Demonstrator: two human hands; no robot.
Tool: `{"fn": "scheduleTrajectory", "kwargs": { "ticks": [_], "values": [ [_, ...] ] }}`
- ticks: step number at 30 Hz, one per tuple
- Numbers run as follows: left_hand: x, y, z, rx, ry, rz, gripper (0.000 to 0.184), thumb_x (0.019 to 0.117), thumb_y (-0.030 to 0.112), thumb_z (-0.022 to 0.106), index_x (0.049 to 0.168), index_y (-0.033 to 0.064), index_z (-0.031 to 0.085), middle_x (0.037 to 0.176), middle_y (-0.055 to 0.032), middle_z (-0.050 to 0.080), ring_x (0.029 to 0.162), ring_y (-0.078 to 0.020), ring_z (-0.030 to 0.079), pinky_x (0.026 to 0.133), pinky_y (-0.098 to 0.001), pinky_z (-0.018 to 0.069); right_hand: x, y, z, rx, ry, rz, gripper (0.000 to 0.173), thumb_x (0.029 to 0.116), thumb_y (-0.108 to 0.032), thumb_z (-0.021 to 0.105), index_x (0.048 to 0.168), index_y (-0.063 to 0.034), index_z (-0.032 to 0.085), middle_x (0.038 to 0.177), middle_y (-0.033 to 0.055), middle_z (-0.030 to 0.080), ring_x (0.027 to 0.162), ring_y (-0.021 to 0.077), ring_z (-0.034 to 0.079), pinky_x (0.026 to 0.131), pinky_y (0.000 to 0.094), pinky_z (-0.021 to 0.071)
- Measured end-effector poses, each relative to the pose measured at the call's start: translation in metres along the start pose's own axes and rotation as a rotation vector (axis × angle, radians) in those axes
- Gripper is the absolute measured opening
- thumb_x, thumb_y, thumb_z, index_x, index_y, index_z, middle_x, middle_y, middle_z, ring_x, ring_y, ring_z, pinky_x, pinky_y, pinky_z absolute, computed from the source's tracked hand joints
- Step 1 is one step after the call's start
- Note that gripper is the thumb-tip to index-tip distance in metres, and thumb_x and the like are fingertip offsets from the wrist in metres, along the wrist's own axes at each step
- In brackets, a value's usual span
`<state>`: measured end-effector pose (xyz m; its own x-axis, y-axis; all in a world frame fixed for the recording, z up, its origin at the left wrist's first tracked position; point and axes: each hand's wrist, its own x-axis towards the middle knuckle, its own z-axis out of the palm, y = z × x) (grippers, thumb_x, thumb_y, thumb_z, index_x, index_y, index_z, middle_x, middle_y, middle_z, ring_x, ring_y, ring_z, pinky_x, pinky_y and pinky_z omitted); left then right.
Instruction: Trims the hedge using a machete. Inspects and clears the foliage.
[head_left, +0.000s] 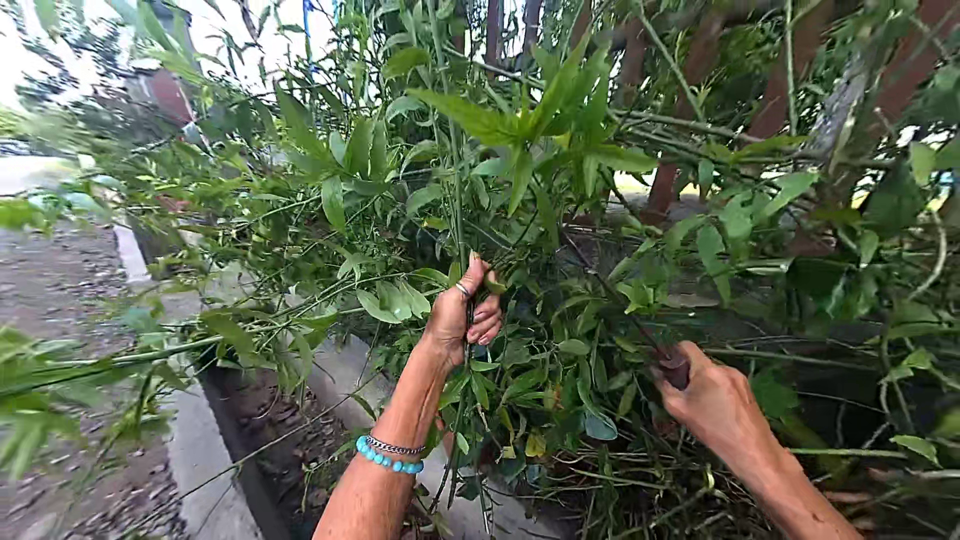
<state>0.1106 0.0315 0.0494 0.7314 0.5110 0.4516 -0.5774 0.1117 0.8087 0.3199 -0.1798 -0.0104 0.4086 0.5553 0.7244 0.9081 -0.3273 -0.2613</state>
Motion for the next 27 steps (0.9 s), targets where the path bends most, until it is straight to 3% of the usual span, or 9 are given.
{"fn": "scheduleTrajectory", "kwargs": {
  "ticks": [3, 6, 9, 11, 15, 17, 19, 23, 27],
  "values": [
    [-0.004, -0.007, 0.020, 0.058, 0.059, 0.018, 0.050, 0.1122, 0.043, 0.022, 0.077, 0.0161, 0.046, 0.043, 0.0083, 0.032, 0.033, -0.0018, 0.034, 0.036, -0.0153, 0.0339, 0.014, -0.012, -0.002, 0.023, -0.068, 0.052, 0.024, 0.0917, -0.006, 0.066, 0.107, 0.0117, 0.064, 0.082, 0.0326, 0.066, 0.080, 0.0538, 0.068, 0.070, 0.0693, 0.0506],
    [-0.004, -0.012, 0.044, 0.102, 0.083, 0.034, 0.049, 0.1124, 0.037, 0.029, 0.071, 0.0153, 0.045, 0.044, 0.0069, 0.032, 0.033, -0.0031, 0.033, 0.036, -0.0165, 0.0335, 0.057, -0.043, 0.003, 0.049, -0.160, 0.146, 0.030, 0.0952, -0.009, 0.066, 0.118, 0.0099, 0.062, 0.096, 0.0345, 0.068, 0.094, 0.0548, 0.067, 0.081, 0.0702, 0.0500],
    [0.001, -0.006, 0.043, 0.186, 0.145, 0.049, 0.046, 0.1118, 0.036, 0.035, 0.072, 0.0156, 0.046, 0.045, 0.0070, 0.033, 0.034, -0.0031, 0.033, 0.036, -0.0174, 0.0341, 0.095, -0.080, 0.016, 0.114, -0.162, 0.123, 0.035, 0.0956, -0.009, 0.065, 0.126, 0.0065, 0.060, 0.104, 0.0351, 0.067, 0.099, 0.0554, 0.066, 0.080, 0.0718, 0.0508],
    [0.001, 0.008, 0.034, 0.266, 0.173, 0.067, 0.046, 0.1112, 0.040, 0.035, 0.071, 0.0178, 0.045, 0.046, 0.0080, 0.033, 0.034, -0.0028, 0.032, 0.035, -0.0179, 0.0333, 0.094, -0.083, 0.031, 0.144, -0.140, 0.116, 0.036, 0.0953, -0.008, 0.064, 0.128, 0.0058, 0.058, 0.102, 0.0354, 0.067, 0.098, 0.0563, 0.066, 0.078, 0.0724, 0.0511],
    [-0.011, 0.026, 0.013, 0.297, 0.232, 0.037, 0.048, 0.1101, 0.044, 0.036, 0.070, 0.0191, 0.044, 0.046, 0.0083, 0.031, 0.035, -0.0031, 0.030, 0.036, -0.0183, 0.0305, 0.010, -0.059, 0.064, 0.254, -0.136, 0.208, 0.035, 0.0957, -0.010, 0.064, 0.126, 0.0074, 0.061, 0.099, 0.0303, 0.070, 0.095, 0.0486, 0.070, 0.084, 0.0656, 0.0533],
    [-0.014, 0.025, 0.019, 0.276, 0.226, -0.005, 0.047, 0.1105, 0.046, 0.032, 0.074, 0.0189, 0.044, 0.046, 0.0085, 0.030, 0.035, -0.0028, 0.030, 0.037, -0.0178, 0.0311, -0.045, -0.038, 0.072, 0.253, -0.070, 0.240, 0.033, 0.0912, -0.007, 0.066, 0.119, 0.0121, 0.063, 0.091, 0.0316, 0.070, 0.086, 0.0502, 0.071, 0.078, 0.0661, 0.0538],
    [-0.016, 0.013, 0.034, 0.240, 0.200, -0.035, 0.049, 0.1115, 0.043, 0.031, 0.072, 0.0171, 0.043, 0.045, 0.0075, 0.030, 0.034, -0.0030, 0.031, 0.036, -0.0171, 0.0319, -0.058, -0.031, 0.065, 0.265, -0.069, 0.271, 0.036, 0.0892, -0.004, 0.068, 0.120, 0.0143, 0.062, 0.092, 0.0335, 0.069, 0.087, 0.0521, 0.069, 0.079, 0.0675, 0.0526],
    [-0.018, -0.014, 0.054, 0.206, 0.191, -0.019, 0.051, 0.1110, 0.043, 0.034, 0.067, 0.0179, 0.042, 0.045, 0.0072, 0.031, 0.034, -0.0031, 0.030, 0.036, -0.0170, 0.0308, 0.003, -0.041, 0.051, 0.218, -0.150, 0.277, 0.035, 0.0930, -0.006, 0.065, 0.123, 0.0115, 0.062, 0.101, 0.0336, 0.069, 0.100, 0.0517, 0.068, 0.088, 0.0668, 0.0505],
    [-0.019, -0.023, 0.054, 0.252, 0.298, -0.010, 0.045, 0.1109, 0.038, 0.039, 0.073, 0.0153, 0.046, 0.046, 0.0064, 0.033, 0.035, -0.0042, 0.033, 0.037, -0.0183, 0.0340, 0.083, -0.080, 0.056, 0.284, -0.191, 0.190, 0.040, 0.0929, -0.012, 0.070, 0.126, 0.0078, 0.061, 0.108, 0.0354, 0.067, 0.102, 0.0549, 0.066, 0.085, 0.0724, 0.0500]
  ]
}}
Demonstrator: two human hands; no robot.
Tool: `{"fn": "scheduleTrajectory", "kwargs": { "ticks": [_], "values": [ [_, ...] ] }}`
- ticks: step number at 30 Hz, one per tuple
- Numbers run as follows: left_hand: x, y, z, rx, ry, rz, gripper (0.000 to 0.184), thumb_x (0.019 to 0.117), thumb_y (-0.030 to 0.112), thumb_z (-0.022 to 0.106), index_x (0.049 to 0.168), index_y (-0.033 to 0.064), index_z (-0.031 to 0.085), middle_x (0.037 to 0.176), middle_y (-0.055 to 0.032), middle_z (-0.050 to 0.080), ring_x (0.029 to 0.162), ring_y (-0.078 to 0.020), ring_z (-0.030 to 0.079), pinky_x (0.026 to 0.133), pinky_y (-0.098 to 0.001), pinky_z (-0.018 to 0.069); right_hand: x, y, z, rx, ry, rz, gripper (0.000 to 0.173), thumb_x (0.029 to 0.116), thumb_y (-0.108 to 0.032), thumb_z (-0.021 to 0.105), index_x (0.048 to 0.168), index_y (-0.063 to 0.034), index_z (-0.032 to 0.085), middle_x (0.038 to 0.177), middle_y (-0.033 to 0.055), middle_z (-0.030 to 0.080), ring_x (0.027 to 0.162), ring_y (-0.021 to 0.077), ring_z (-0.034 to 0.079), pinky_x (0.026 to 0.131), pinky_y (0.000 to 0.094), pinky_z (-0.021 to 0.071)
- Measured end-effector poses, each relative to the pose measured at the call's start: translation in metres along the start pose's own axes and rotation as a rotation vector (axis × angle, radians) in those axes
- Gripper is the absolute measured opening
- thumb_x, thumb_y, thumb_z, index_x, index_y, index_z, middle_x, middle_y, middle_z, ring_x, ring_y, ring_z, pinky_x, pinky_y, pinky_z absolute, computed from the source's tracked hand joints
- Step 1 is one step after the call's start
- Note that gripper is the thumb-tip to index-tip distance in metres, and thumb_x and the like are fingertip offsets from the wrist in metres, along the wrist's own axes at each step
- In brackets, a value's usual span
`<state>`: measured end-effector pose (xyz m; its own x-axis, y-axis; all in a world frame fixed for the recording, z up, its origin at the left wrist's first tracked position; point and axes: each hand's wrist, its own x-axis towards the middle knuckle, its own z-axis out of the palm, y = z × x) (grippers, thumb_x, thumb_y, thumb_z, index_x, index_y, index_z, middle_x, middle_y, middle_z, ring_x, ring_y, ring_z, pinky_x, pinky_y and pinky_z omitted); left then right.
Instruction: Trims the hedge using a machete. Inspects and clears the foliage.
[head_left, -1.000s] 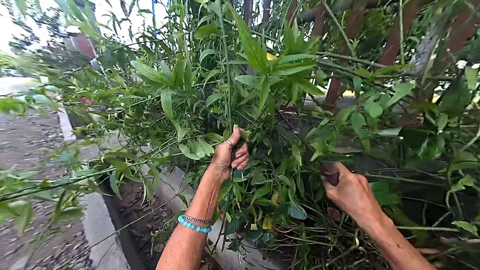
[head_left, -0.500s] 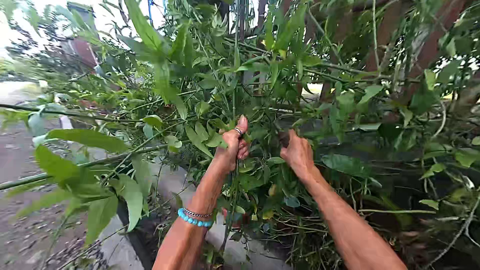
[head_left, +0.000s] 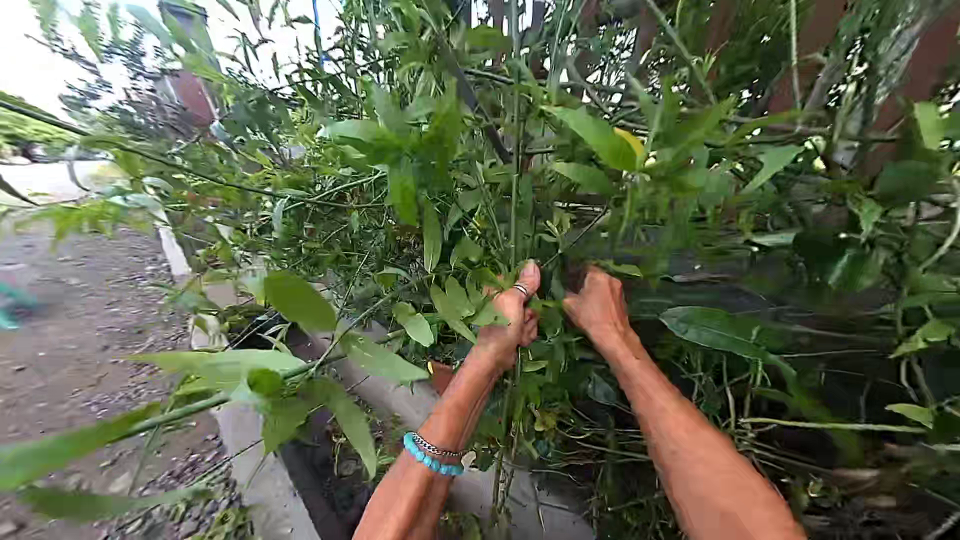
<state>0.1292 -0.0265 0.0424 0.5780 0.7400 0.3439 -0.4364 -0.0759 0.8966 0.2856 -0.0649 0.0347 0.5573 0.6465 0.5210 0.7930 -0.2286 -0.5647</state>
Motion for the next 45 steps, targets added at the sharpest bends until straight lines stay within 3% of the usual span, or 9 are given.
{"fn": "scheduleTrajectory", "kwargs": {
  "ticks": [3, 7, 11, 21, 27, 31, 37, 40, 45],
  "values": [
    [0.008, 0.007, -0.010, 0.044, -0.015, 0.026, 0.045, 0.1105, 0.041, 0.037, 0.073, 0.0176, 0.046, 0.046, 0.0077, 0.033, 0.035, -0.0034, 0.032, 0.036, -0.0185, 0.0328, 0.015, -0.010, 0.002, -0.016, 0.011, -0.027, 0.042, 0.0949, -0.011, 0.065, 0.133, 0.0048, 0.058, 0.109, 0.0354, 0.067, 0.103, 0.0552, 0.066, 0.084, 0.0725, 0.0504],
    [0.005, 0.004, -0.037, 0.044, -0.058, -0.032, 0.047, 0.1101, 0.043, 0.036, 0.071, 0.0181, 0.045, 0.046, 0.0075, 0.032, 0.034, -0.0036, 0.032, 0.036, -0.0188, 0.0321, -0.055, 0.043, 0.030, 0.066, -0.003, 0.063, 0.048, 0.0919, -0.007, 0.070, 0.135, 0.0088, 0.055, 0.106, 0.0352, 0.067, 0.100, 0.0535, 0.066, 0.087, 0.0700, 0.0506],
    [-0.001, 0.001, -0.030, 0.016, -0.123, -0.043, 0.050, 0.1104, 0.047, 0.029, 0.071, 0.0199, 0.044, 0.046, 0.0091, 0.032, 0.035, -0.0016, 0.030, 0.036, -0.0166, 0.0304, -0.131, 0.096, 0.042, 0.001, 0.110, 0.108, 0.035, 0.0930, -0.009, 0.065, 0.120, 0.0133, 0.062, 0.092, 0.0311, 0.070, 0.087, 0.0490, 0.071, 0.079, 0.0643, 0.0545],
    [0.007, -0.007, -0.006, 0.061, 0.046, 0.026, 0.046, 0.1115, 0.034, 0.037, 0.070, 0.0172, 0.046, 0.046, 0.0082, 0.036, 0.035, -0.0028, 0.035, 0.037, -0.0183, 0.0342, 0.006, 0.012, 0.025, 0.029, -0.012, -0.006, 0.047, 0.0915, -0.007, 0.070, 0.134, 0.0065, 0.056, 0.110, 0.0359, 0.067, 0.104, 0.0559, 0.066, 0.087, 0.0718, 0.0503],
    [0.006, -0.014, -0.014, 0.039, -0.074, -0.047, 0.050, 0.1114, 0.042, 0.031, 0.069, 0.0187, 0.041, 0.046, 0.0080, 0.031, 0.035, -0.0030, 0.030, 0.037, -0.0180, 0.0297, -0.059, 0.057, 0.019, 0.043, -0.061, 0.115, 0.054, 0.0897, -0.006, 0.073, 0.138, 0.0055, 0.052, 0.109, 0.0352, 0.067, 0.103, 0.0545, 0.066, 0.088, 0.0708, 0.0508],
    [0.003, -0.015, -0.022, -0.033, -0.083, -0.054, 0.052, 0.1118, 0.040, 0.023, 0.067, 0.0208, 0.042, 0.044, 0.0099, 0.032, 0.034, -0.0011, 0.030, 0.036, -0.0165, 0.0298, -0.132, 0.115, 0.046, 0.026, 0.112, 0.085, 0.032, 0.0903, -0.007, 0.066, 0.116, 0.0123, 0.064, 0.088, 0.0300, 0.070, 0.082, 0.0477, 0.071, 0.074, 0.0641, 0.0548],
    [-0.007, -0.031, -0.011, -0.035, -0.092, -0.002, 0.051, 0.1103, 0.042, 0.035, 0.066, 0.0186, 0.043, 0.044, 0.0069, 0.031, 0.032, -0.0039, 0.031, 0.034, -0.0187, 0.0308, -0.035, 0.048, 0.022, 0.044, -0.018, 0.047, 0.042, 0.0937, -0.008, 0.069, 0.131, 0.0082, 0.058, 0.107, 0.0356, 0.068, 0.101, 0.0552, 0.067, 0.086, 0.0719, 0.0506],
    [-0.008, -0.025, -0.016, -0.007, -0.079, 0.030, 0.050, 0.1103, 0.041, 0.036, 0.066, 0.0186, 0.044, 0.044, 0.0070, 0.033, 0.033, -0.0043, 0.031, 0.034, -0.0189, 0.0312, 0.005, 0.009, 0.020, 0.004, 0.024, -0.031, 0.041, 0.0933, -0.009, 0.064, 0.132, 0.0041, 0.058, 0.105, 0.0325, 0.069, 0.100, 0.0525, 0.068, 0.083, 0.0693, 0.0519],
    [-0.020, -0.025, -0.032, 0.008, -0.117, -0.039, 0.053, 0.1101, 0.046, 0.032, 0.067, 0.0169, 0.043, 0.044, 0.0062, 0.028, 0.032, -0.0037, 0.026, 0.034, -0.0177, 0.0275, -0.069, 0.075, 0.052, 0.126, 0.046, -0.013, 0.035, 0.0963, -0.011, 0.066, 0.127, 0.0045, 0.059, 0.093, 0.0284, 0.070, 0.086, 0.0477, 0.070, 0.074, 0.0668, 0.0548]
  ]
}}
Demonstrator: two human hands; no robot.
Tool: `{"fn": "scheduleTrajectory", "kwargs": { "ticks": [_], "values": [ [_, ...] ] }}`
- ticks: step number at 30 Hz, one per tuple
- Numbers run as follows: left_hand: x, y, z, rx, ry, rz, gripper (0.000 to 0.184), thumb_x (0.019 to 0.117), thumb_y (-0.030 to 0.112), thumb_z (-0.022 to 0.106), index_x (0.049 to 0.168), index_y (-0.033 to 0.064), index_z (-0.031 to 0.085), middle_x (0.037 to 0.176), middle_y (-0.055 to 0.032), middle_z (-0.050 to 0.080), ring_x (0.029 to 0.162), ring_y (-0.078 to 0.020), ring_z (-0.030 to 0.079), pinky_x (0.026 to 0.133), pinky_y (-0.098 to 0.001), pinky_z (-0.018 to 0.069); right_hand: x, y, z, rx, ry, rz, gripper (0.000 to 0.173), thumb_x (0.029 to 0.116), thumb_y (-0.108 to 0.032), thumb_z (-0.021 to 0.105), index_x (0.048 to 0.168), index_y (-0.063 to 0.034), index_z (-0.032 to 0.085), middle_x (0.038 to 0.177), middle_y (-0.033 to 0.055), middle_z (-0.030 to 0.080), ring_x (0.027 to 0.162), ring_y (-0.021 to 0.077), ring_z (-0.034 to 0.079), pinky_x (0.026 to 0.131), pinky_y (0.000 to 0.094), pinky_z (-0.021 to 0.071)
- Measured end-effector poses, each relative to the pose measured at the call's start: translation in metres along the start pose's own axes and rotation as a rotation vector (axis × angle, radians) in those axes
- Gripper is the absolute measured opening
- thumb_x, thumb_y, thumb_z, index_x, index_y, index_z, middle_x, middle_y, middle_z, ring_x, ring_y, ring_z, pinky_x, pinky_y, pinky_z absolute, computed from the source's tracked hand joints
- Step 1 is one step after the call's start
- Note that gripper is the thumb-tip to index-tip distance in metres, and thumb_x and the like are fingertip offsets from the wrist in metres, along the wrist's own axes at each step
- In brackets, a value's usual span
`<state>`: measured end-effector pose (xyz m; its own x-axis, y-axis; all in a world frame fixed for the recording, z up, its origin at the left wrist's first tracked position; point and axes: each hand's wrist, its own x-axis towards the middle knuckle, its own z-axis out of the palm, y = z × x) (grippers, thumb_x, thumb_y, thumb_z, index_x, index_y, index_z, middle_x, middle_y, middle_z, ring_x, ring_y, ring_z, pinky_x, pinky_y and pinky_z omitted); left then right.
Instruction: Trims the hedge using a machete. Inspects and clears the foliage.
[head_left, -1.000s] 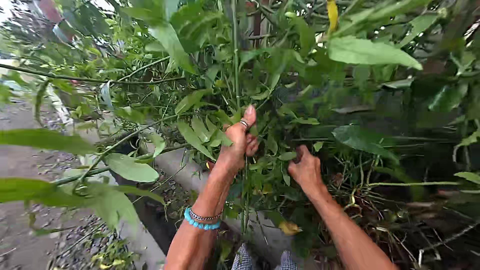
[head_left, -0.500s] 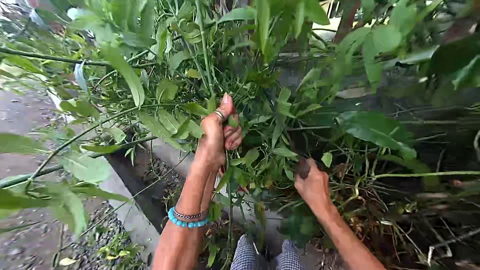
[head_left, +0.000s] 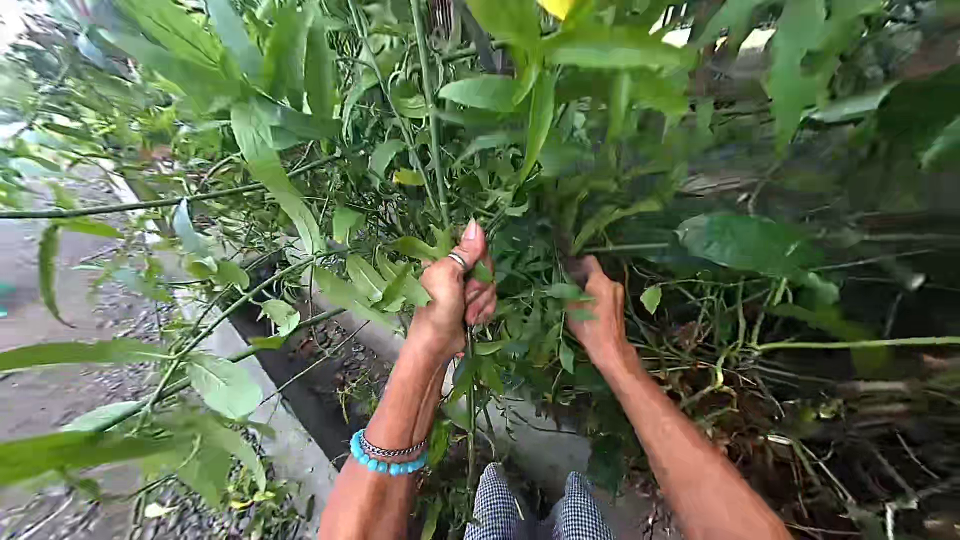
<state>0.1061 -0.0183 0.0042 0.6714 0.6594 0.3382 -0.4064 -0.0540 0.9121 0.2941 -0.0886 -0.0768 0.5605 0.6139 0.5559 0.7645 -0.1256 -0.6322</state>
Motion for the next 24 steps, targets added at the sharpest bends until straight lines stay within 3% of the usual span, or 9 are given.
{"fn": "scheduleTrajectory", "kwargs": {
  "ticks": [2, 4, 7, 10, 13, 15, 20, 22, 24],
  "values": [
    [-0.002, 0.001, 0.000, -0.009, -0.017, -0.012, 0.054, 0.1101, 0.047, 0.030, 0.066, 0.0185, 0.042, 0.044, 0.0073, 0.028, 0.032, -0.0026, 0.026, 0.035, -0.0166, 0.0267, -0.042, 0.032, 0.008, -0.012, 0.043, 0.049, 0.034, 0.0902, -0.006, 0.067, 0.119, 0.0100, 0.062, 0.087, 0.0286, 0.070, 0.082, 0.0472, 0.070, 0.074, 0.0654, 0.0542],
    [0.000, 0.000, 0.007, -0.044, 0.013, -0.016, 0.054, 0.1101, 0.045, 0.031, 0.065, 0.0192, 0.043, 0.043, 0.0079, 0.030, 0.032, -0.0022, 0.028, 0.034, -0.0166, 0.0287, -0.052, 0.036, 0.009, -0.030, 0.060, 0.082, 0.032, 0.0891, -0.005, 0.066, 0.115, 0.0136, 0.063, 0.088, 0.0306, 0.070, 0.084, 0.0483, 0.071, 0.077, 0.0644, 0.0541],
    [0.008, 0.005, 0.018, -0.046, 0.098, 0.032, 0.050, 0.1117, 0.037, 0.031, 0.067, 0.0192, 0.043, 0.045, 0.0085, 0.032, 0.034, -0.0025, 0.031, 0.036, -0.0173, 0.0304, -0.012, 0.007, -0.001, -0.030, -0.059, 0.100, 0.040, 0.0899, -0.003, 0.070, 0.126, 0.0113, 0.058, 0.100, 0.0358, 0.068, 0.095, 0.0558, 0.067, 0.081, 0.0718, 0.0513],
    [0.011, 0.019, 0.031, -0.012, 0.146, 0.134, 0.049, 0.1114, 0.035, 0.031, 0.066, 0.0199, 0.041, 0.043, 0.0077, 0.034, 0.033, -0.0035, 0.032, 0.035, -0.0185, 0.0311, 0.033, -0.013, -0.006, -0.024, -0.047, 0.006, 0.040, 0.0987, -0.008, 0.063, 0.132, 0.0127, 0.056, 0.111, 0.0375, 0.067, 0.105, 0.0558, 0.066, 0.091, 0.0698, 0.0500],
    [0.011, -0.016, 0.028, 0.068, 0.101, 0.082, 0.040, 0.1083, 0.042, 0.043, 0.077, 0.0194, 0.051, 0.048, 0.0070, 0.036, 0.035, -0.0040, 0.033, 0.035, -0.0194, 0.0341, 0.068, -0.056, -0.012, -0.016, -0.064, 0.028, 0.038, 0.0975, -0.013, 0.066, 0.125, 0.0133, 0.061, 0.111, 0.0363, 0.067, 0.107, 0.0530, 0.066, 0.092, 0.0679, 0.0504],
    [0.019, -0.023, 0.037, 0.060, 0.067, 0.060, 0.042, 0.1094, 0.040, 0.041, 0.074, 0.0199, 0.050, 0.046, 0.0083, 0.037, 0.034, -0.0031, 0.034, 0.036, -0.0186, 0.0344, 0.079, -0.059, -0.033, -0.084, -0.061, 0.020, 0.038, 0.0948, -0.014, 0.067, 0.123, 0.0110, 0.062, 0.110, 0.0353, 0.067, 0.106, 0.0533, 0.066, 0.088, 0.0693, 0.0504],
    [0.008, -0.018, 0.012, 0.021, 0.063, -0.028, 0.048, 0.1105, 0.038, 0.036, 0.067, 0.0183, 0.045, 0.045, 0.0078, 0.033, 0.034, -0.0022, 0.032, 0.036, -0.0171, 0.0325, 0.034, -0.031, -0.024, -0.092, -0.052, 0.050, 0.043, 0.0970, -0.012, 0.066, 0.133, 0.0080, 0.056, 0.104, 0.0346, 0.068, 0.096, 0.0541, 0.068, 0.082, 0.0689, 0.0533],
    [0.007, -0.011, -0.001, -0.030, 0.047, -0.019, 0.052, 0.1111, 0.037, 0.030, 0.064, 0.0189, 0.044, 0.043, 0.0084, 0.033, 0.033, -0.0016, 0.031, 0.036, -0.0164, 0.0315, -0.003, -0.009, -0.020, -0.048, -0.080, 0.081, 0.051, 0.0909, -0.003, 0.073, 0.136, 0.0084, 0.052, 0.103, 0.0357, 0.066, 0.094, 0.0557, 0.067, 0.080, 0.0710, 0.0524],
    [0.004, -0.002, -0.012, -0.062, 0.029, 0.013, 0.053, 0.1115, 0.041, 0.027, 0.066, 0.0197, 0.043, 0.044, 0.0090, 0.031, 0.033, -0.0013, 0.030, 0.037, -0.0159, 0.0313, -0.037, 0.022, -0.007, -0.064, -0.003, 0.074, 0.040, 0.0874, -0.003, 0.070, 0.124, 0.0105, 0.060, 0.096, 0.0327, 0.070, 0.089, 0.0529, 0.069, 0.078, 0.0705, 0.0525]
  ]
}}
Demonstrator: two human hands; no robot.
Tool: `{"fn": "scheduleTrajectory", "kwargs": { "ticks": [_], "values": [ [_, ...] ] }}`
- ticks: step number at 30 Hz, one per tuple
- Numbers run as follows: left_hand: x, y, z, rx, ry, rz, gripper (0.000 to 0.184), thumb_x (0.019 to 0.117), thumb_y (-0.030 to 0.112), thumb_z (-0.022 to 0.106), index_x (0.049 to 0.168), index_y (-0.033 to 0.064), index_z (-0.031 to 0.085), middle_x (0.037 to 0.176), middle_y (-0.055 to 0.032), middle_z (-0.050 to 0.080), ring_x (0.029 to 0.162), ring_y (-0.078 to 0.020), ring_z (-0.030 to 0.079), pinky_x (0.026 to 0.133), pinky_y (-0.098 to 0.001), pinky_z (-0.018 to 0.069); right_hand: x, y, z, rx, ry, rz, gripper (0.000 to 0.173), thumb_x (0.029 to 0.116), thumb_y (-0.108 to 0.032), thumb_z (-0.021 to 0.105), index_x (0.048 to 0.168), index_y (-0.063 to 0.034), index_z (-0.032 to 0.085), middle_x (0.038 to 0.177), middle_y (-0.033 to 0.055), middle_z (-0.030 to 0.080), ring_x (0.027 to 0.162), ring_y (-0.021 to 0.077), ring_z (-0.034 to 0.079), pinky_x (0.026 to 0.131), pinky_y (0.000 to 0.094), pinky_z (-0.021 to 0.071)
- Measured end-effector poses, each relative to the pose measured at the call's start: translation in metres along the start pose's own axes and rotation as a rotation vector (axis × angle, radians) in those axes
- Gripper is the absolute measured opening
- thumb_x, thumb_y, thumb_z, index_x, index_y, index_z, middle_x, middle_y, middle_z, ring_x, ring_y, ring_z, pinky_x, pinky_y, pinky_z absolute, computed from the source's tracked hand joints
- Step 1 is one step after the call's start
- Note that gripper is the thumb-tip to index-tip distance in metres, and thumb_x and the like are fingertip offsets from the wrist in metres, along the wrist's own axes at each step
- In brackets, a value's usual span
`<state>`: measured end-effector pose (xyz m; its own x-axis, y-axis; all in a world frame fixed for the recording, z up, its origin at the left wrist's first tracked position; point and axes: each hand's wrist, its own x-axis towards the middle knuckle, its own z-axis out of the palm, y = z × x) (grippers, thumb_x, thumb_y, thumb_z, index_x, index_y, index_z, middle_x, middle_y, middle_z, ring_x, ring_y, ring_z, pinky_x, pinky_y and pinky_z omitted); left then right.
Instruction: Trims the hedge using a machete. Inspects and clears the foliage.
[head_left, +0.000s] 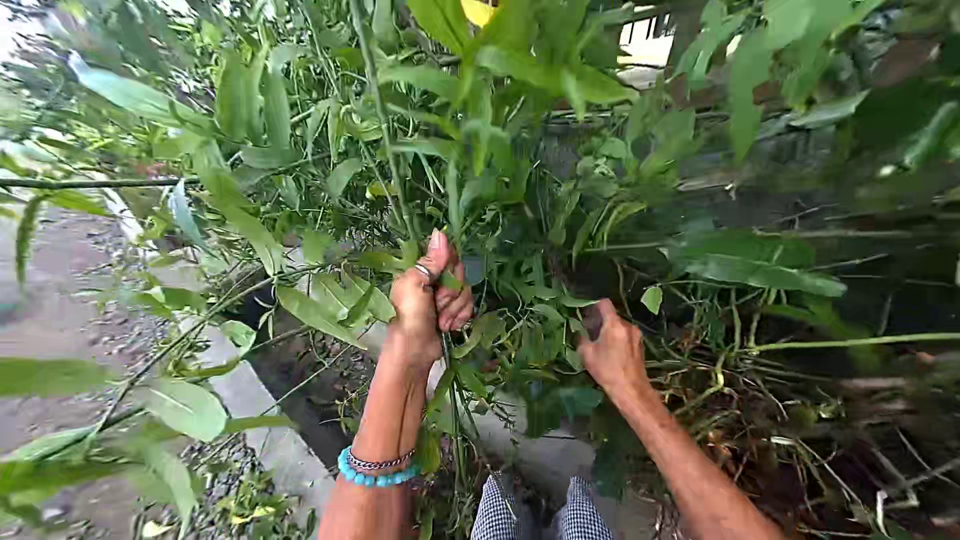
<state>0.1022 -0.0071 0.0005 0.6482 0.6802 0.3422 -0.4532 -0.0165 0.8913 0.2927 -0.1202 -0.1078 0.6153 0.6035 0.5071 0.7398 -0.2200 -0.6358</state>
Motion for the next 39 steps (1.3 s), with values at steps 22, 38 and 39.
{"fn": "scheduleTrajectory", "kwargs": {
  "ticks": [22, 38, 39],
  "values": [
    [-0.009, -0.020, 0.023, -0.091, -0.002, -0.040, 0.053, 0.1116, 0.035, 0.029, 0.064, 0.0172, 0.043, 0.043, 0.0072, 0.033, 0.033, -0.0025, 0.033, 0.036, -0.0167, 0.0329, -0.030, 0.000, -0.009, 0.000, 0.010, 0.072, 0.033, 0.0908, -0.006, 0.067, 0.117, 0.0136, 0.064, 0.093, 0.0323, 0.070, 0.088, 0.0504, 0.070, 0.081, 0.0665, 0.0529],
    [-0.011, -0.019, 0.015, -0.071, 0.036, -0.097, 0.056, 0.1117, 0.037, 0.026, 0.062, 0.0177, 0.044, 0.041, 0.0077, 0.034, 0.032, -0.0023, 0.035, 0.036, -0.0166, 0.0337, -0.032, 0.012, -0.007, -0.049, 0.009, 0.068, 0.035, 0.0914, -0.007, 0.066, 0.120, 0.0128, 0.063, 0.094, 0.0317, 0.071, 0.088, 0.0500, 0.071, 0.080, 0.0666, 0.0537],
    [-0.011, -0.023, 0.016, -0.080, 0.018, -0.082, 0.054, 0.1118, 0.036, 0.026, 0.064, 0.0174, 0.045, 0.042, 0.0075, 0.035, 0.033, -0.0024, 0.036, 0.036, -0.0167, 0.0348, -0.030, 0.010, -0.007, -0.045, 0.020, 0.054, 0.033, 0.0907, -0.006, 0.066, 0.117, 0.0143, 0.063, 0.093, 0.0325, 0.070, 0.089, 0.0508, 0.070, 0.080, 0.0669, 0.0535]
  ]
}}
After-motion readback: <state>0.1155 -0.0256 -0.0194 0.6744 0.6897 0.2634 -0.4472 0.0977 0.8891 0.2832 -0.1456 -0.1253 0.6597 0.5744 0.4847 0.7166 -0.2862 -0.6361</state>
